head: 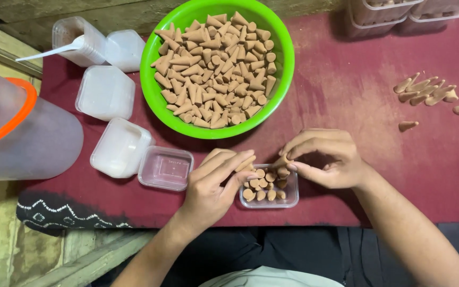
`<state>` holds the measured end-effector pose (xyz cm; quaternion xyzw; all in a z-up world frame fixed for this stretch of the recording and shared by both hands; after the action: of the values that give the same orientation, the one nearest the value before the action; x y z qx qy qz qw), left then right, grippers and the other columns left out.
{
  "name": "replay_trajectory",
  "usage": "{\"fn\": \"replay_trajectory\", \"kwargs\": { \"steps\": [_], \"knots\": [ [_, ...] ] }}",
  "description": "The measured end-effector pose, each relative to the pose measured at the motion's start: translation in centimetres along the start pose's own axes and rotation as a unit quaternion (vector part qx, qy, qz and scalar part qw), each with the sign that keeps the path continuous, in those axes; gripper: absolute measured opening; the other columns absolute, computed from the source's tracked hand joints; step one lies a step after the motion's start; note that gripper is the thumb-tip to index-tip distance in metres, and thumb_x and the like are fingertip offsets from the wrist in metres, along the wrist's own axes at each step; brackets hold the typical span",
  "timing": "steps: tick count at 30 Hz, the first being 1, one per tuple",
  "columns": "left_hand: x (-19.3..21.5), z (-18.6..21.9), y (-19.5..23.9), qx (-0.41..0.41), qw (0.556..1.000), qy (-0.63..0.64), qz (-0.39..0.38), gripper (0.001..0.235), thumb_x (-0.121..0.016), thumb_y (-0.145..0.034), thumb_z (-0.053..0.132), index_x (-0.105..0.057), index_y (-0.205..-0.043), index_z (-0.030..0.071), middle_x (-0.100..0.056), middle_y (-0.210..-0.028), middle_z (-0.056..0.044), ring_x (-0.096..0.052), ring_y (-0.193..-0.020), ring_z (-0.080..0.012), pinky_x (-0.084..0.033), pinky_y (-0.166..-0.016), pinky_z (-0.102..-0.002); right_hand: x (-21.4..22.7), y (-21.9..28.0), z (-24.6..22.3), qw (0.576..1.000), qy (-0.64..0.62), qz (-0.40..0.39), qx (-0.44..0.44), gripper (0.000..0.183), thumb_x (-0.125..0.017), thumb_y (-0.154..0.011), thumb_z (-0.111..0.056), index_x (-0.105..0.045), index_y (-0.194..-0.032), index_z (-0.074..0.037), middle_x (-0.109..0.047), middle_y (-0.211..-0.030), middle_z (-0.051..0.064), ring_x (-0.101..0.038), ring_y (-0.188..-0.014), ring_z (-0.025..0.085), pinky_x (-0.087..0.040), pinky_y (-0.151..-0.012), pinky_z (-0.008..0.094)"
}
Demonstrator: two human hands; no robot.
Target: The person is picking up incense cones from a large green bowl and neatly arranging them into small, clear plastic containers.
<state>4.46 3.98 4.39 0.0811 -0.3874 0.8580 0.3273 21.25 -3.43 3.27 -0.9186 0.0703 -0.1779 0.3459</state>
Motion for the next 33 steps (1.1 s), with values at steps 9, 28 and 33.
{"fn": "replay_trajectory", "kwargs": {
  "steps": [9,28,33],
  "knots": [
    [1.6,-1.0,6.0,0.056,0.997,-0.042,0.010,0.030,-0.071,-0.095,0.002,-0.065,-0.123,-0.006,-0.073,-0.103,-0.018,-0.079,-0.091,-0.0252,-0.069,-0.086,-0.030,-3.1,-0.2,-2.1,0.981,0.041,-0.185,0.050,0.010,-0.077,-0.087,-0.011,-0.074,-0.087,-0.001,-0.075,-0.089,0.011,-0.067,-0.073,0.021,-0.055,-0.064,0.028],
    [1.7,-3.4,7.0,0.103,0.994,-0.025,-0.001,0.024,-0.057,-0.102,0.004,-0.066,-0.120,-0.008,-0.072,-0.105,-0.018,-0.077,-0.096,-0.0263,-0.067,-0.088,-0.030,-3.9,0.5,-1.7,0.975,0.063,-0.207,0.053,0.009,-0.077,-0.087,-0.011,-0.074,-0.087,-0.002,-0.076,-0.092,0.010,-0.068,-0.075,0.020,-0.056,-0.063,0.026],
    [1.6,-3.5,7.3,0.096,0.994,-0.053,-0.007,0.024,-0.057,-0.103,0.005,-0.064,-0.122,-0.008,-0.073,-0.110,-0.018,-0.075,-0.098,-0.0263,-0.066,-0.086,-0.031,-2.9,0.4,-2.3,0.987,0.015,-0.154,0.040,0.010,-0.078,-0.084,-0.010,-0.071,-0.086,-0.002,-0.073,-0.087,0.012,-0.078,-0.073,0.019,-0.067,-0.064,0.021]
  ]
}}
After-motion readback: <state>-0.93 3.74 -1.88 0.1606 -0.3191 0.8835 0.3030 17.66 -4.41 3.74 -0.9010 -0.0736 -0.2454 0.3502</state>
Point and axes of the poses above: each hand's wrist, its own y-axis away from the middle knuckle, its own x-axis out of the back of the hand, z = x × y, the point moved 10 cm from there along -y, towards the middle knuckle
